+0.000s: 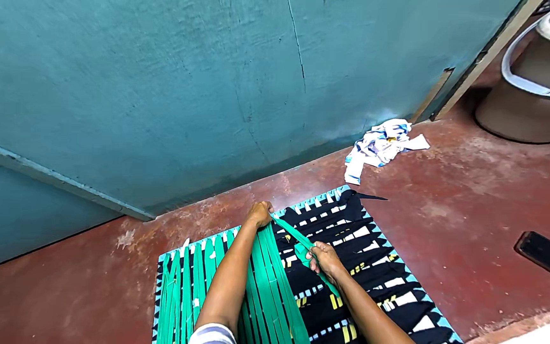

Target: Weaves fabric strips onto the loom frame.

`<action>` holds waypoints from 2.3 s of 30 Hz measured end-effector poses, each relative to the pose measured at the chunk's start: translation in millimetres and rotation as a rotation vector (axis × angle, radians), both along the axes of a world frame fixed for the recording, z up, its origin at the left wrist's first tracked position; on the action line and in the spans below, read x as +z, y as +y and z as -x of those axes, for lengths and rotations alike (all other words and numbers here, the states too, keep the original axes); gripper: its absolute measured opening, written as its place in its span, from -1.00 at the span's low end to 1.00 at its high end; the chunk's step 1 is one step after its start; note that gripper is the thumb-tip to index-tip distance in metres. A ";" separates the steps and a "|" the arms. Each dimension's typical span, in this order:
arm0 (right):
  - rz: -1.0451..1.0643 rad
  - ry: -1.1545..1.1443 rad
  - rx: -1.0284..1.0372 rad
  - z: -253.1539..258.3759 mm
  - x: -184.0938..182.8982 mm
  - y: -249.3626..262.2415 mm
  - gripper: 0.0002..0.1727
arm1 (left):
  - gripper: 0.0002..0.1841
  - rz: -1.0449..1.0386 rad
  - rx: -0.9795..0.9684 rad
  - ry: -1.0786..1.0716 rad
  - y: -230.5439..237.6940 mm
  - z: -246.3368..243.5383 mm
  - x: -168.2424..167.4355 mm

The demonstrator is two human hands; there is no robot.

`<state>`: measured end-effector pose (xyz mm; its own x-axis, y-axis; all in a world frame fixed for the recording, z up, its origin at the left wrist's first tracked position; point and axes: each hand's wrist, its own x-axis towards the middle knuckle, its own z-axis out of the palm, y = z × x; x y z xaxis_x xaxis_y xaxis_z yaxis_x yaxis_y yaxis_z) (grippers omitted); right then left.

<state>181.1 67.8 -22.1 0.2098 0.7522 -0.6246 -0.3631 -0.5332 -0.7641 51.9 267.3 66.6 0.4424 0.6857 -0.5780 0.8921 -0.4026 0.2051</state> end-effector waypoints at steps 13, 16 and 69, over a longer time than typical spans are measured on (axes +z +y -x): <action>0.019 0.008 0.035 -1.8 -4.8 2.3 -0.76 | -0.63 -0.090 -0.029 0.187 -14.2 -30.5 12.3; 0.019 -0.021 0.067 -2.2 -5.3 2.7 -0.74 | -0.56 -0.223 0.109 -0.058 -43.0 -7.9 5.1; 0.005 -0.024 0.051 -1.4 -6.7 0.5 -0.75 | -0.69 -0.289 0.237 -0.371 -34.6 33.0 -36.7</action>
